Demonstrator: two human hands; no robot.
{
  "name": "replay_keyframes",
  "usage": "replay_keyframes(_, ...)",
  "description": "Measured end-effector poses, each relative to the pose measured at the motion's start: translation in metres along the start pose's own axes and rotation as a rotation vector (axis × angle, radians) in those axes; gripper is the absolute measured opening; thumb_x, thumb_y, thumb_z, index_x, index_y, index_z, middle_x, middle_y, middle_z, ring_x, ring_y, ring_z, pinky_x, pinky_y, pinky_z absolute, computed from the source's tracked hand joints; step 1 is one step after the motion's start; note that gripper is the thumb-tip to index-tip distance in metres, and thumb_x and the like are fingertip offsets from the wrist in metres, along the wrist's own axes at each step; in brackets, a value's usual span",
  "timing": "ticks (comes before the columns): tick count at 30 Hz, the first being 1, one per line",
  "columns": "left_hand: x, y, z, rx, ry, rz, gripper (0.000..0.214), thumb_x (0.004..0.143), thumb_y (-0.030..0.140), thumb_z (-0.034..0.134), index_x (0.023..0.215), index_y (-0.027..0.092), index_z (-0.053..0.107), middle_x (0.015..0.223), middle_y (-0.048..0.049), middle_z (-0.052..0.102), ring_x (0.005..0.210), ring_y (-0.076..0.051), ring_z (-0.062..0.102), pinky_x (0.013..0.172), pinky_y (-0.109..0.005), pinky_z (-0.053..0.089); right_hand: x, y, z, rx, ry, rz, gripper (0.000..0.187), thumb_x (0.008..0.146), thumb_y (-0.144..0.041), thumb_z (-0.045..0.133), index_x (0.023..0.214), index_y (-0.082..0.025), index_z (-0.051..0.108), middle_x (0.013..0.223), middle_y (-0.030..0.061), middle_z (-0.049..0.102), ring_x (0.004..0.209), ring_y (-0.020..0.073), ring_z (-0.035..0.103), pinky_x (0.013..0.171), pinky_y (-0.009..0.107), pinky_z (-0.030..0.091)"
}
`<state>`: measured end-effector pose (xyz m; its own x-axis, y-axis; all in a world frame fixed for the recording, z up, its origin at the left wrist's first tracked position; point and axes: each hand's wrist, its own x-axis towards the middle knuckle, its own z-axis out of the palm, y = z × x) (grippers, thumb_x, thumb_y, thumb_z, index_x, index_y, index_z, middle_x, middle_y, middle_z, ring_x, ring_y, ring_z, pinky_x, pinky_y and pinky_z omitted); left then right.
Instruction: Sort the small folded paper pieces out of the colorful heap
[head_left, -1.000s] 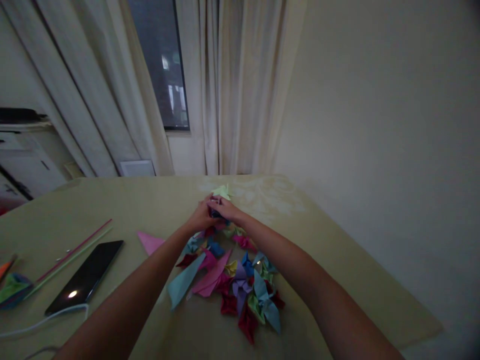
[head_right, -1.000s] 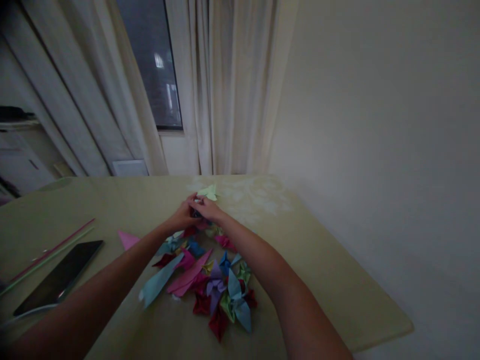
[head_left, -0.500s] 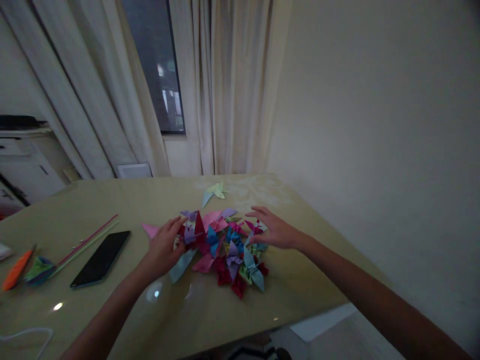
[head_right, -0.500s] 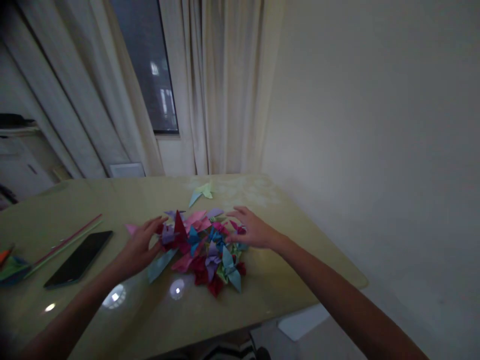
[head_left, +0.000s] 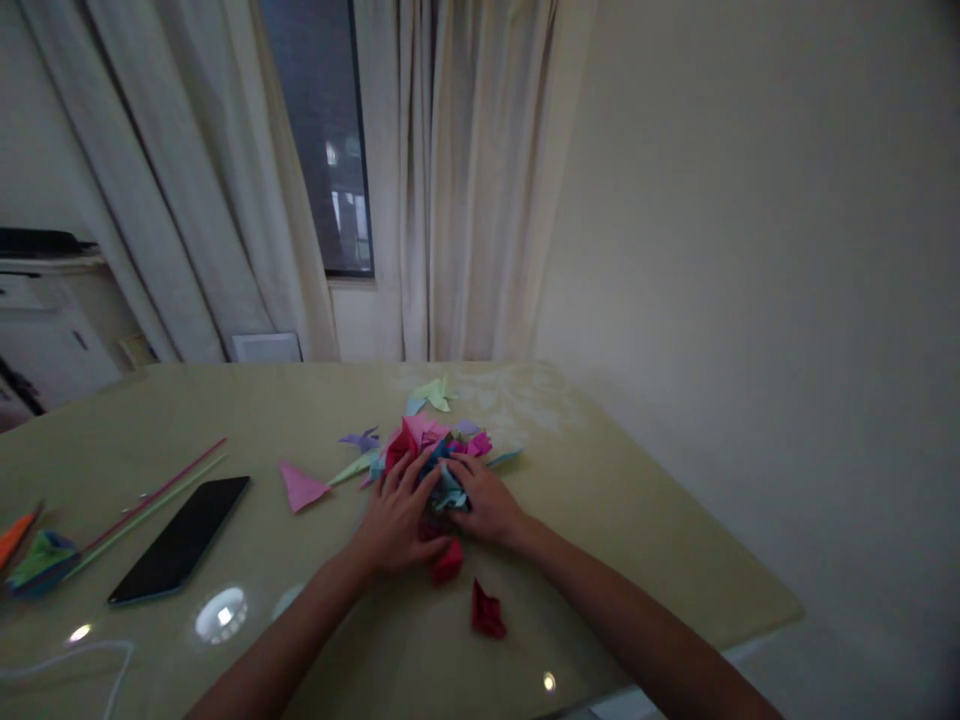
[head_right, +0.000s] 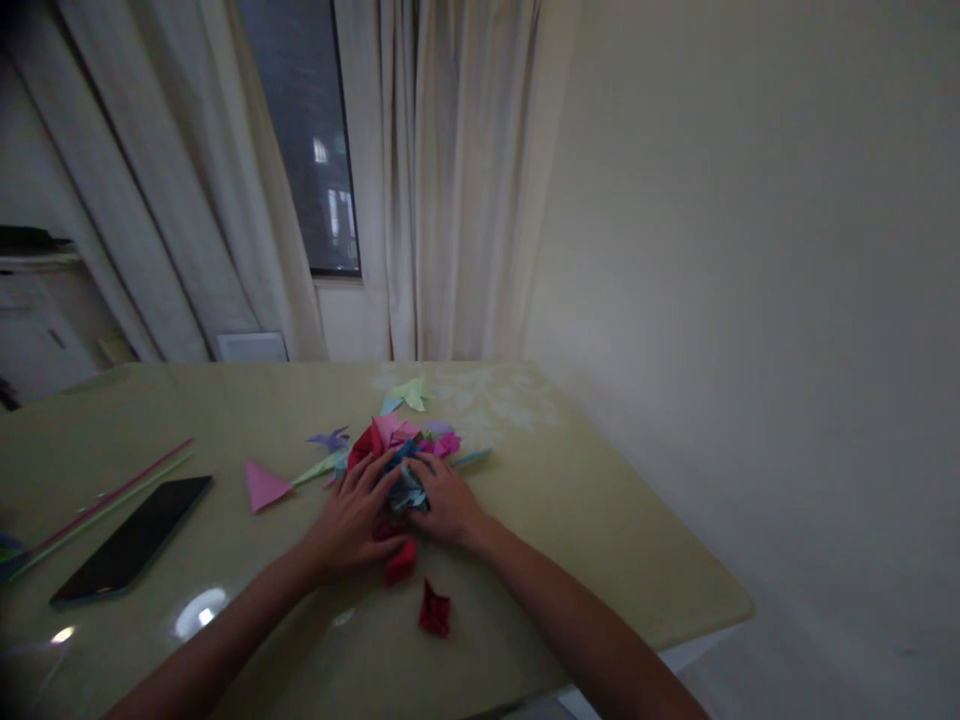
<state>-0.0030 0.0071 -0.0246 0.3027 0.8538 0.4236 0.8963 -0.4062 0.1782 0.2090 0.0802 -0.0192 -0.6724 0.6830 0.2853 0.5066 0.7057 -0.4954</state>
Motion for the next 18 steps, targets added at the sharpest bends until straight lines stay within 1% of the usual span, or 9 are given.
replay_keyframes(3, 0.0, -0.037, -0.008, 0.017, 0.061, -0.102, 0.07, 0.091, 0.045, 0.066, 0.157, 0.03, 0.048, 0.153, -0.012, 0.058, 0.137, -0.036, 0.053, 0.113, -0.055, 0.042, 0.022, -0.011, 0.006, 0.051, -0.013, -0.117, 0.079, 0.087, -0.029, 0.073, 0.16, -0.023, 0.043, 0.163, 0.0153, 0.044, 0.147, 0.0316, 0.048, 0.121, 0.045, 0.043)
replay_keyframes(6, -0.011, -0.067, -0.013, 0.046, 0.185, -0.287, 0.051, 0.098, 0.043, 0.055, 0.147, 0.028, 0.058, 0.143, -0.0121, 0.064, 0.131, -0.036, 0.056, 0.107, -0.054, 0.044, 0.042, -0.01, -0.005, 0.048, 0.01, -0.201, 0.077, 0.09, -0.032, 0.071, 0.16, -0.029, 0.042, 0.165, 0.011, 0.041, 0.149, 0.0304, 0.045, 0.12, 0.045, 0.043)
replay_keyframes(8, -0.017, -0.075, -0.014, 0.066, 0.292, -0.383, 0.047, 0.1, 0.041, 0.052, 0.144, 0.026, 0.06, 0.145, -0.0132, 0.062, 0.13, -0.037, 0.054, 0.107, -0.055, 0.041, 0.063, 0.0, -0.016, 0.015, 0.06, -0.206, 0.074, 0.089, -0.034, 0.072, 0.158, -0.028, 0.045, 0.163, 0.0113, 0.044, 0.149, 0.0307, 0.044, 0.121, 0.045, 0.04)
replay_keyframes(10, -0.018, -0.072, -0.014, 0.069, 0.403, -0.394, 0.044, 0.101, 0.032, 0.048, 0.143, 0.024, 0.059, 0.148, -0.0138, 0.06, 0.13, -0.036, 0.054, 0.108, -0.055, 0.039, 0.092, 0.018, -0.026, -0.021, 0.147, -0.138, 0.065, 0.092, -0.04, 0.07, 0.152, -0.021, 0.053, 0.155, 0.015, 0.052, 0.145, 0.032, 0.047, 0.123, 0.046, 0.037)
replay_keyframes(11, -0.017, -0.067, -0.014, 0.062, 0.447, -0.356, 0.044, 0.101, 0.027, 0.047, 0.143, 0.024, 0.059, 0.148, -0.0138, 0.06, 0.129, -0.035, 0.054, 0.109, -0.054, 0.038, 0.109, 0.029, -0.03, -0.027, 0.186, -0.08, 0.058, 0.094, -0.043, 0.068, 0.146, -0.018, 0.058, 0.148, 0.0161, 0.057, 0.14, 0.0316, 0.052, 0.121, 0.046, 0.039)
replay_keyframes(12, -0.016, -0.061, -0.013, 0.05, 0.477, -0.296, 0.044, 0.1, 0.023, 0.047, 0.143, 0.024, 0.058, 0.147, -0.0135, 0.061, 0.128, -0.034, 0.054, 0.108, -0.053, 0.037, 0.127, 0.04, -0.033, -0.031, 0.181, -0.036, 0.052, 0.096, -0.046, 0.066, 0.14, -0.018, 0.063, 0.141, 0.0157, 0.062, 0.134, 0.0307, 0.057, 0.119, 0.045, 0.041)
replay_keyframes(13, -0.015, -0.054, -0.013, 0.034, 0.488, -0.221, 0.044, 0.099, 0.019, 0.048, 0.142, 0.024, 0.058, 0.145, -0.0128, 0.063, 0.127, -0.033, 0.055, 0.108, -0.052, 0.037, 0.145, 0.053, -0.035, -0.032, 0.163, -0.015, 0.051, 0.096, -0.047, 0.067, 0.137, -0.018, 0.064, 0.138, 0.0151, 0.064, 0.131, 0.03, 0.058, 0.118, 0.045, 0.042)
replay_keyframes(15, -0.014, -0.04, -0.012, -0.006, 0.454, -0.046, 0.045, 0.097, 0.014, 0.05, 0.139, 0.026, 0.06, 0.138, -0.0106, 0.068, 0.122, -0.029, 0.059, 0.106, -0.049, 0.037, 0.179, 0.076, -0.036, -0.044, 0.124, 0.018, 0.056, 0.091, -0.046, 0.074, 0.138, -0.017, 0.063, 0.141, 0.0151, 0.063, 0.135, 0.0295, 0.055, 0.12, 0.044, 0.039)
replay_keyframes(18, -0.015, -0.026, -0.012, -0.058, 0.345, 0.176, 0.044, 0.095, 0.012, 0.052, 0.135, 0.028, 0.062, 0.132, -0.0062, 0.073, 0.115, -0.023, 0.063, 0.106, -0.044, 0.037, 0.219, 0.101, -0.029, -0.074, 0.126, 0.146, 0.061, 0.089, -0.037, 0.078, 0.143, -0.015, 0.06, 0.152, 0.0179, 0.056, 0.147, 0.0306, 0.044, 0.123, 0.044, 0.034)
